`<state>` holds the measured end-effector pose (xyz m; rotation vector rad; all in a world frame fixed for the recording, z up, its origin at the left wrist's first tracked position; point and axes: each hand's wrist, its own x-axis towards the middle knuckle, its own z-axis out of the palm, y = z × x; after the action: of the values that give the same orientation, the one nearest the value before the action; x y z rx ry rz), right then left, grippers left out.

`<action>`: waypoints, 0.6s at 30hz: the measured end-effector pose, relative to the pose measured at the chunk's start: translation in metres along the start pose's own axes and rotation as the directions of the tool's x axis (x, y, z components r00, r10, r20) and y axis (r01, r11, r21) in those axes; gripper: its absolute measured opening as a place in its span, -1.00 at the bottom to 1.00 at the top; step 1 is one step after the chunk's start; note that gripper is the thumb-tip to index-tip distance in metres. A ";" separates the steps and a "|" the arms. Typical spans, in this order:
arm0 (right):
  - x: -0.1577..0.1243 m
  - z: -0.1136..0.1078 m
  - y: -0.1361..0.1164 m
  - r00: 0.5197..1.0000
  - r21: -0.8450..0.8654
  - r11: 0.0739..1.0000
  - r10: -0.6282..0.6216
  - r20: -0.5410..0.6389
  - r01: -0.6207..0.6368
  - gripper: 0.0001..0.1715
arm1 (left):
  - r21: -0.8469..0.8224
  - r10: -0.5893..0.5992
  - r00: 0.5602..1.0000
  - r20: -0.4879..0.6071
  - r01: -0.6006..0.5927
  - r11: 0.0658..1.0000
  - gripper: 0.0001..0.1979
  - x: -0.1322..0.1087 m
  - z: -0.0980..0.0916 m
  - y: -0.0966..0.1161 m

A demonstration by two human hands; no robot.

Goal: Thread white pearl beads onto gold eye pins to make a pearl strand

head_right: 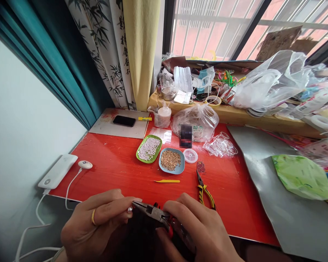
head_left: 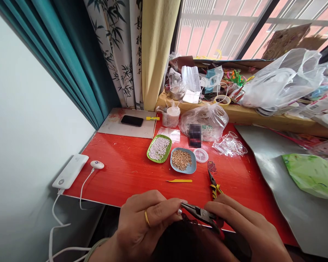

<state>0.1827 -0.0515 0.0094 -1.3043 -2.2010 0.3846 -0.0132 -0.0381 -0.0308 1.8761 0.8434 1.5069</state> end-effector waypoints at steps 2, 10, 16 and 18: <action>-0.001 0.003 0.001 0.999 -0.032 0.999 -0.032 -0.031 0.031 -0.84 | 0.035 0.001 1.000 -0.006 -0.001 0.999 -0.72 0.002 0.000 0.002; -0.015 0.015 0.010 0.977 -0.208 0.971 -0.154 -0.150 0.121 -0.73 | 0.147 -0.023 1.000 -0.001 0.023 0.989 -0.83 0.003 0.000 0.003; -0.026 0.016 0.021 0.963 -0.435 0.885 -0.240 -0.125 0.164 -0.68 | 0.080 -0.114 0.993 -0.027 0.116 0.990 -0.84 0.004 0.005 -0.002; -0.027 0.014 0.020 0.967 -0.452 0.881 -0.218 -0.131 0.137 -0.68 | 0.049 -0.156 0.987 -0.047 0.159 0.986 -0.81 0.004 0.006 -0.002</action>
<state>0.1993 -0.0649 -0.0208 -1.2793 -2.3051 -0.3146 -0.0071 -0.0341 -0.0313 1.7741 1.0353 1.4451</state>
